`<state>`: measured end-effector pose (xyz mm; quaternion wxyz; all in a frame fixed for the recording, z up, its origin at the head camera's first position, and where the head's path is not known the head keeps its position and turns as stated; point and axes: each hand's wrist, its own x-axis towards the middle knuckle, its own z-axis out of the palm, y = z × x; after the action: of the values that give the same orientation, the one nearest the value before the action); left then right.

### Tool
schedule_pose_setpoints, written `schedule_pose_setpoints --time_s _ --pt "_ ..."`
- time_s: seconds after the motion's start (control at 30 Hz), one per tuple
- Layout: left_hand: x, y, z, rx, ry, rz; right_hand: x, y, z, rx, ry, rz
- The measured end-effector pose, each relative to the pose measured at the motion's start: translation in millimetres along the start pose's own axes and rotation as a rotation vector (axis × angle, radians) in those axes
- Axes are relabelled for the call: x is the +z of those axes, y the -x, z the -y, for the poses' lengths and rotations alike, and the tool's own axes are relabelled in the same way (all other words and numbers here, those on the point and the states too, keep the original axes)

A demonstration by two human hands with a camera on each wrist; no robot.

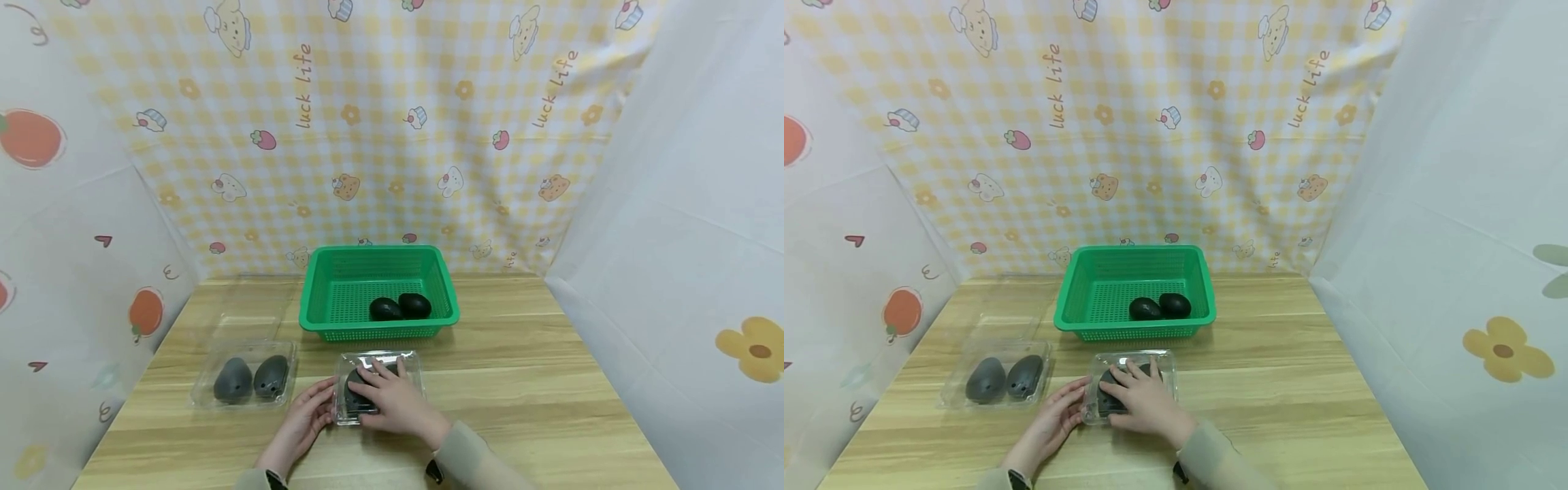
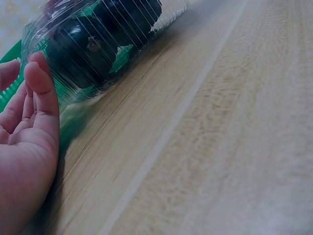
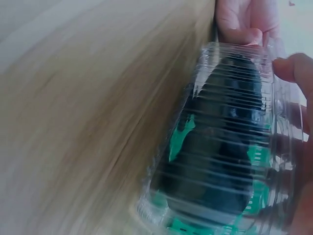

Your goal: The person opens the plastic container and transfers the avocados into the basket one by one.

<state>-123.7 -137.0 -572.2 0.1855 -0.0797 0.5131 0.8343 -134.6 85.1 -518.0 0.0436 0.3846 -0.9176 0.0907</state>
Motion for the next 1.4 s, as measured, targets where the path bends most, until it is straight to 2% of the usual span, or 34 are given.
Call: schedule_pose_setpoints --time_s 0.23,0.5,0.97,1.23,1.4 --pt "-0.5 0.6 -0.5 0.0 0.012 0.005 3.4 1.9 -1.2 -0.037 0.1 0.011" --pt "0.7 0.9 -1.3 0.002 0.008 0.006 4.9 3.1 -1.9 -0.045 0.133 -0.001" --pt "-2.6 1.6 0.1 0.05 0.011 0.067 5.4 4.0 -2.4 -0.063 0.171 -0.01" --pt "1.3 1.6 -0.3 0.032 -0.009 0.025 3.6 4.4 -3.8 -0.03 0.084 -0.006" --pt "2.5 1.8 -0.9 0.015 -0.031 -0.002 3.2 3.7 -3.6 -0.058 0.12 -0.013"
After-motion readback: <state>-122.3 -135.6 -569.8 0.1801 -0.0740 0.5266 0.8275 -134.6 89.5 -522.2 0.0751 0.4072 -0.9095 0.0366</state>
